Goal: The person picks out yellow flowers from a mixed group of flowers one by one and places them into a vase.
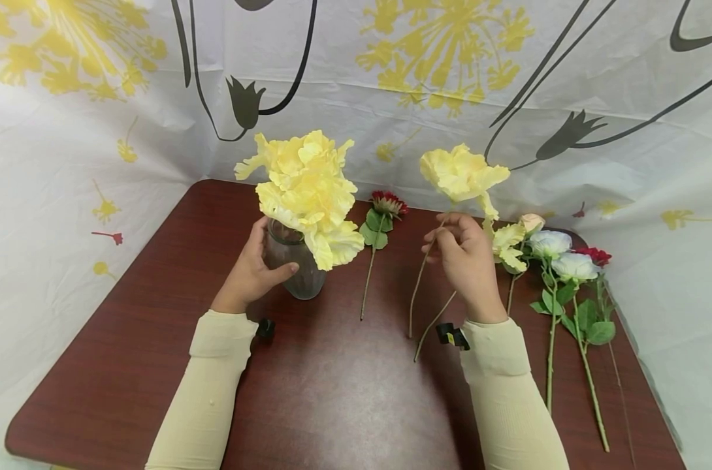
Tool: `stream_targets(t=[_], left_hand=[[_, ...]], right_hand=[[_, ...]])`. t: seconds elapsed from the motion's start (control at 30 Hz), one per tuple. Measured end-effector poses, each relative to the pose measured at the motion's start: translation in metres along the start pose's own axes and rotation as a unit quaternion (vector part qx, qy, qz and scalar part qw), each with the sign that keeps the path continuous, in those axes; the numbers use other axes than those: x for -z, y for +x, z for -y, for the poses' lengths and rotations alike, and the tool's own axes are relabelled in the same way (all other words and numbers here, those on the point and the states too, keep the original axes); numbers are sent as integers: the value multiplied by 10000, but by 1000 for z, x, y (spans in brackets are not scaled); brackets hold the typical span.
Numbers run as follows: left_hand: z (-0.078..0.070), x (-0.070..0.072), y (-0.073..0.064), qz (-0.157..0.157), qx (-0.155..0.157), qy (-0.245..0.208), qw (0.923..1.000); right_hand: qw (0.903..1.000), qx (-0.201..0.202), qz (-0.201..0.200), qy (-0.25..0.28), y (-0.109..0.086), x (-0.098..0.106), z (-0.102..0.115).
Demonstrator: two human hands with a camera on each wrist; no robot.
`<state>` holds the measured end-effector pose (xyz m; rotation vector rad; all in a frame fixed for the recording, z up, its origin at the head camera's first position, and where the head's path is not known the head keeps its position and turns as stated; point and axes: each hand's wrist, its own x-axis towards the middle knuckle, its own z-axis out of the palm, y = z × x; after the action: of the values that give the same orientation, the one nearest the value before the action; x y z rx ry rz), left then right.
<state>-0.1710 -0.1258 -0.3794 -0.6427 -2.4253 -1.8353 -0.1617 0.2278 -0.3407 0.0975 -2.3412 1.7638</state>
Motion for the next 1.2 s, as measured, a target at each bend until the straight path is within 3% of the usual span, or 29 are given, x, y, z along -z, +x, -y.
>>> stream_targets(t=[0.17,0.8,0.93,1.03,1.1,1.2], left_hand=[[1,0,0,-10,-55,-8,10000],[0,0,-1,0,50,26,10000],[-1,0,0,-1,71,46,10000],[-1,0,0,-4,85,38,10000],[0,0,-1,-2,97,29,9999],[0,0,0,4,67,17,10000]], right_hand=[[9992,198,-130,312,-1,-4,3],[9996,208,-151,-99,-3,-8,-1],[9992,271,-236,177,-4,-9,2],[9957,398,-418,723,-6,-10,7],[9891,579,-594,1215,-7,-13,10],[9696,977,-883,2064,-7,-19,16]])
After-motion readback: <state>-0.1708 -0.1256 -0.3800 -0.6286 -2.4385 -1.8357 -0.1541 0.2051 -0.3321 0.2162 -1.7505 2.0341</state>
